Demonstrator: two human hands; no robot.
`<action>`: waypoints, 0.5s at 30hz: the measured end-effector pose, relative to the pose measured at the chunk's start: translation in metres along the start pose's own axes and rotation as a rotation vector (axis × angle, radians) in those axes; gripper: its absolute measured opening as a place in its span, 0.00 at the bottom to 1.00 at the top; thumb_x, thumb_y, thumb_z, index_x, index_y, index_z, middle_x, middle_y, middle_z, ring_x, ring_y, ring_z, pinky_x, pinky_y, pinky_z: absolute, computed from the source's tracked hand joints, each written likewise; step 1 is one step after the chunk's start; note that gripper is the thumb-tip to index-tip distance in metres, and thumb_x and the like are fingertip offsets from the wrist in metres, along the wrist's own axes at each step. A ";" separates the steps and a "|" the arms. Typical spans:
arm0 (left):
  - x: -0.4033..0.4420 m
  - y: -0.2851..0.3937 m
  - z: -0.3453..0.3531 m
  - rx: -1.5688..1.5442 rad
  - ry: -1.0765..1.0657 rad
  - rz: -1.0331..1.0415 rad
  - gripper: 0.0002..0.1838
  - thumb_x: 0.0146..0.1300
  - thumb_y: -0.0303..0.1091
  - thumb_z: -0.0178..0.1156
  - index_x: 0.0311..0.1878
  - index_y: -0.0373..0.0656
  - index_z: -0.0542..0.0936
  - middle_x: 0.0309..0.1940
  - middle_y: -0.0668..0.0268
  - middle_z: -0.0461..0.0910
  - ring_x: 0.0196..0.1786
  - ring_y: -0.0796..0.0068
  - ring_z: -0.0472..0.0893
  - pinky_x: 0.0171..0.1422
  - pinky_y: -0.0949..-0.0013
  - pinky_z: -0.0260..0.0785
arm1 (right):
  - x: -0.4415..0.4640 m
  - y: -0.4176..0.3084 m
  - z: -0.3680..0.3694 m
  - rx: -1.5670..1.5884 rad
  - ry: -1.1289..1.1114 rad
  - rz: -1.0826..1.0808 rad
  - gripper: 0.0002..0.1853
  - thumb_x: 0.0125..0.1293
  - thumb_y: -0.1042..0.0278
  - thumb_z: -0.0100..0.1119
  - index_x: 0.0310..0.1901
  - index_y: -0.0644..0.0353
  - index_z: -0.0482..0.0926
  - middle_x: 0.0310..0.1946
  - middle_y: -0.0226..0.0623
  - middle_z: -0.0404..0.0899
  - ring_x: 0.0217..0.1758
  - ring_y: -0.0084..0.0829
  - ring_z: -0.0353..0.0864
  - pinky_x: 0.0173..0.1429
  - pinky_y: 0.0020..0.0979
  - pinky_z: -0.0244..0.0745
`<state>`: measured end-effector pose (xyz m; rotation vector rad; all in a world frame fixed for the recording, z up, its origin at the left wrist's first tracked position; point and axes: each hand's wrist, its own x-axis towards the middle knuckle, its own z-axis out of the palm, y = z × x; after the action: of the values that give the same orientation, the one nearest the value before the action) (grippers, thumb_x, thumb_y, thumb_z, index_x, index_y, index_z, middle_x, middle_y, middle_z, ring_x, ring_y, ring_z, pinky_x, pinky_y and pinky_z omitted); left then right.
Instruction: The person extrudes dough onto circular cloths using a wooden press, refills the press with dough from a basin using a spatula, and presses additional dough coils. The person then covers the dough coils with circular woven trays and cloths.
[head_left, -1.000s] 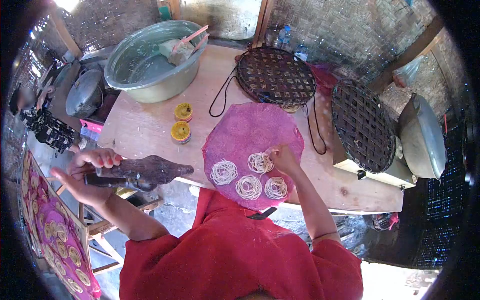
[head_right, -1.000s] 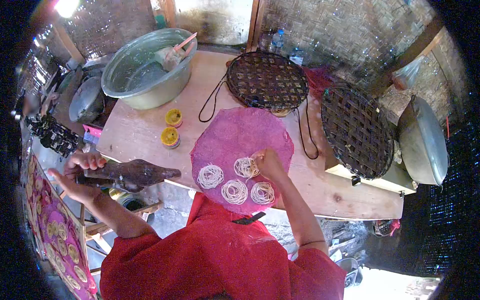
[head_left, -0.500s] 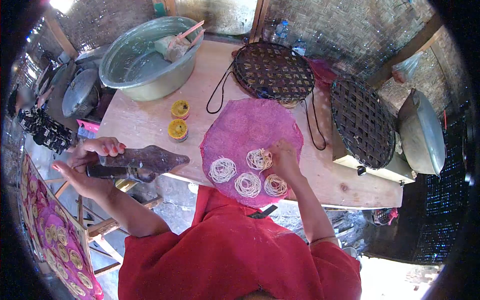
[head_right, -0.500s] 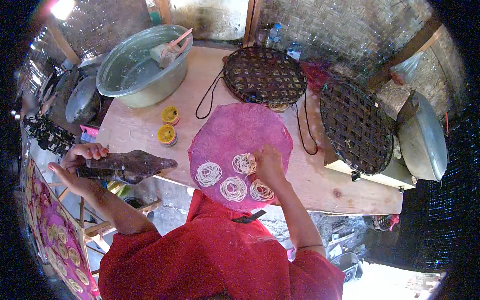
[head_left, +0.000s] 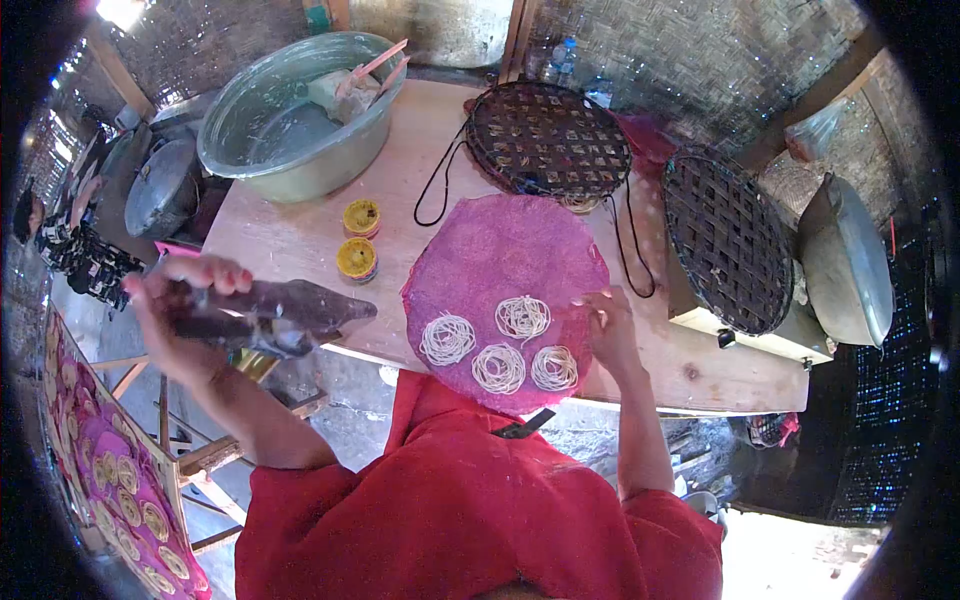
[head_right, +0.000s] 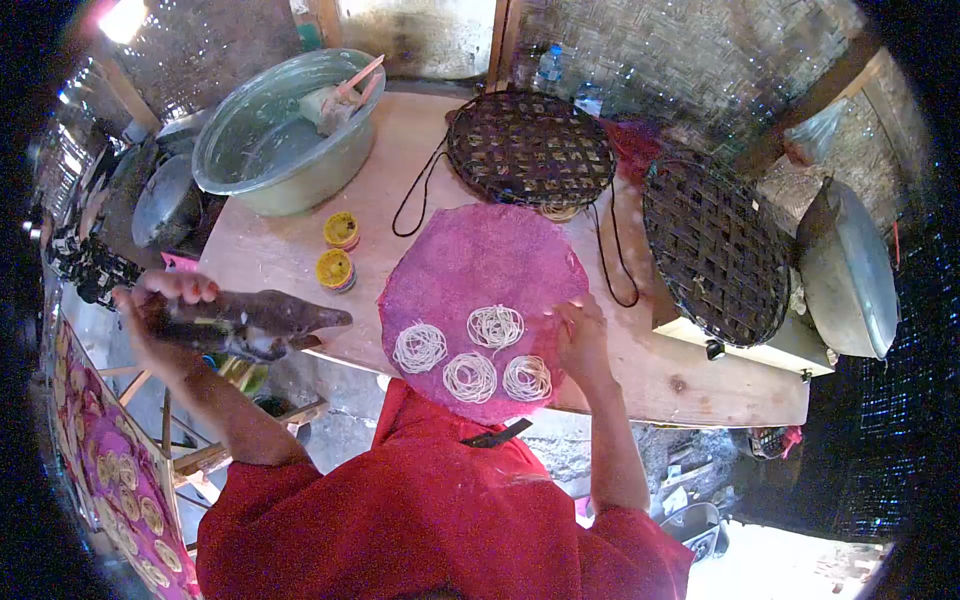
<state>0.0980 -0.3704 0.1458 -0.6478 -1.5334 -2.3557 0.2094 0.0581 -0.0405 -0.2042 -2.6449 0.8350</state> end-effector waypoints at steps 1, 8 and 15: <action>0.001 0.008 -0.001 -0.052 -0.081 0.016 0.34 0.69 0.61 0.31 0.25 0.38 0.69 0.21 0.57 0.70 0.25 0.62 0.71 0.34 0.60 0.66 | -0.001 0.000 -0.007 0.096 -0.033 0.060 0.11 0.57 0.81 0.54 0.39 0.58 0.82 0.42 0.41 0.77 0.53 0.41 0.72 0.55 0.39 0.67; 0.034 -0.015 0.084 -0.985 -0.507 -0.427 0.37 0.63 0.70 0.31 0.26 0.44 0.73 0.17 0.63 0.69 0.22 0.62 0.70 0.25 0.59 0.63 | -0.017 -0.075 -0.077 0.465 -0.474 -0.172 0.31 0.64 0.43 0.51 0.59 0.62 0.70 0.56 0.46 0.71 0.58 0.37 0.71 0.63 0.40 0.63; 0.063 -0.183 0.232 -1.222 -0.525 -0.722 0.41 0.61 0.72 0.34 0.37 0.37 0.75 0.30 0.58 0.75 0.40 0.54 0.75 0.56 0.52 0.65 | -0.032 -0.045 -0.129 1.193 -0.654 0.693 0.52 0.55 0.21 0.37 0.60 0.70 0.64 0.41 0.50 0.79 0.41 0.37 0.82 0.46 0.38 0.76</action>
<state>0.0146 -0.0823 0.1107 -1.1201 -0.1674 -3.8477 0.2865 0.0820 0.0745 -0.5849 -1.9796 2.8839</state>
